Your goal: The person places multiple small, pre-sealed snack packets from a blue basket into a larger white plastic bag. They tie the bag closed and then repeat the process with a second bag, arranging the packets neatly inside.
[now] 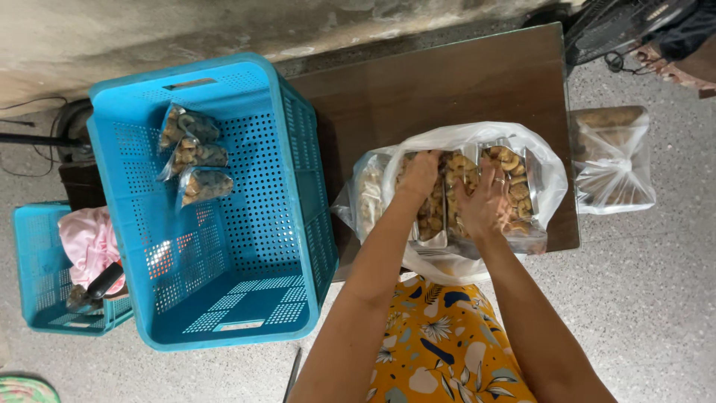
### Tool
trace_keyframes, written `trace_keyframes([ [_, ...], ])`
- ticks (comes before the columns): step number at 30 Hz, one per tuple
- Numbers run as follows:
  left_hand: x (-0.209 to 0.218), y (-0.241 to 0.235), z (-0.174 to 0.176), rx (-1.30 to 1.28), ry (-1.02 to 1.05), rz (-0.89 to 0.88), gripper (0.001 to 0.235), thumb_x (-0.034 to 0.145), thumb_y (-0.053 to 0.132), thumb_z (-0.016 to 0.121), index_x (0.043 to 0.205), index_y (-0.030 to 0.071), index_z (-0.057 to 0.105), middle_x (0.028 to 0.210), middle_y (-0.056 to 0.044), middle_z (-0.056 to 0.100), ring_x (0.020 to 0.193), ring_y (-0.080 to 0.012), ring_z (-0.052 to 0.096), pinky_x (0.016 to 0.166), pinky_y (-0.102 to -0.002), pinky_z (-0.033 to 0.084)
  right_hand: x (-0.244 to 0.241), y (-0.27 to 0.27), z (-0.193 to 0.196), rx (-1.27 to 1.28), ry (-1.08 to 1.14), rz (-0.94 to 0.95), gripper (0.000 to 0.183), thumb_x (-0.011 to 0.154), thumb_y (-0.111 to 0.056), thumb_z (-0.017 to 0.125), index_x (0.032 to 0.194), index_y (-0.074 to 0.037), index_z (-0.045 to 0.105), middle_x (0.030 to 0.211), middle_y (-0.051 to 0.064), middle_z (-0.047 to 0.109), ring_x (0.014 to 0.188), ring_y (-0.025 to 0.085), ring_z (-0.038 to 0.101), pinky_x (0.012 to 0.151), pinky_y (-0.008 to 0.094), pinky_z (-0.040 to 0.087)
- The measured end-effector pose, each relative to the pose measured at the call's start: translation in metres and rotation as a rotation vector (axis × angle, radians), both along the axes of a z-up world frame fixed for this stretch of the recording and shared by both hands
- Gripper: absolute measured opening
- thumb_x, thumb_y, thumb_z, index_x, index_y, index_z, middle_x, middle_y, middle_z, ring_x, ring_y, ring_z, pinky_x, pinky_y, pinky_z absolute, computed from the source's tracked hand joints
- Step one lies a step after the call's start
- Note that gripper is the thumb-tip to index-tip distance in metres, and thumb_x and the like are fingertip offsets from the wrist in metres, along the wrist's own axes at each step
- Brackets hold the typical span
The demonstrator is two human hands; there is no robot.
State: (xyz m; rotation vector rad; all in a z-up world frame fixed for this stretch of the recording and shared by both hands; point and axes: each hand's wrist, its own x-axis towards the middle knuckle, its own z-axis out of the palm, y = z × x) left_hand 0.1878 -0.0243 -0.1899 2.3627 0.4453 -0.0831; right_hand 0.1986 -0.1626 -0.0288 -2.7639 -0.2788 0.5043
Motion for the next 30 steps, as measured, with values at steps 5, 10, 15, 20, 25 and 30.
trace_keyframes([
  [5,0.002,-0.001,0.023,-0.050,0.100,0.023,0.037,0.096,0.006,0.050,0.132,0.005,0.057,0.123,-0.030,0.063,0.106,-0.0441,0.068,0.090,-0.053,0.055,-0.001,-0.002,-0.005,0.050,0.066,-0.006,0.082,0.099,-0.049,0.060,0.160,-0.011,0.021,0.159,0.029,0.031,0.138,0.053,0.035,0.107,0.068,0.037],
  [10,-0.076,0.053,0.113,-0.573,-0.066,-0.092,0.037,0.092,0.017,0.068,0.126,0.003,0.067,0.110,-0.026,0.072,0.102,-0.0361,0.071,0.090,-0.044,0.055,-0.007,-0.006,-0.006,0.165,-0.007,0.054,0.091,0.101,-0.057,0.057,0.167,-0.015,0.010,0.170,0.026,0.019,0.155,0.050,0.019,0.125,0.068,0.010],
  [15,-0.218,0.286,0.085,0.173,-0.357,0.739,0.031,0.094,-0.004,0.055,0.122,0.005,0.065,0.114,-0.015,0.072,0.097,-0.0322,0.072,0.083,-0.040,0.059,-0.004,-0.012,0.026,-0.107,0.077,-0.029,0.093,0.098,-0.056,0.061,0.166,-0.023,0.006,0.167,0.026,0.013,0.151,0.055,0.006,0.119,0.067,0.007],
  [20,-0.321,0.404,0.038,0.463,0.085,1.035,0.056,0.085,0.024,0.078,0.126,-0.003,0.052,0.122,-0.028,0.056,0.114,-0.0490,0.053,0.095,-0.056,0.046,-0.006,-0.019,0.034,0.161,0.019,0.012,0.088,0.100,-0.042,0.064,0.167,-0.017,0.013,0.169,0.029,0.019,0.154,0.052,0.015,0.121,0.067,0.016],
  [25,-0.327,0.384,0.034,0.389,0.498,0.963,0.028,0.108,0.030,0.057,0.133,0.020,0.061,0.133,-0.017,0.056,0.127,-0.0416,0.052,0.104,-0.057,0.044,-0.014,-0.019,0.018,0.248,-0.029,0.120,0.073,0.099,-0.035,0.064,0.160,-0.014,0.030,0.158,0.028,0.034,0.147,0.046,0.035,0.115,0.066,0.036],
  [30,-0.347,0.354,0.072,0.446,0.200,0.999,0.036,0.104,0.020,0.052,0.138,0.018,0.064,0.126,-0.017,0.067,0.106,-0.0386,0.066,0.086,-0.047,0.056,-0.021,-0.015,0.013,0.172,-0.111,0.145,0.064,0.095,-0.034,0.066,0.152,-0.015,0.043,0.149,0.024,0.044,0.137,0.046,0.042,0.109,0.066,0.036],
])
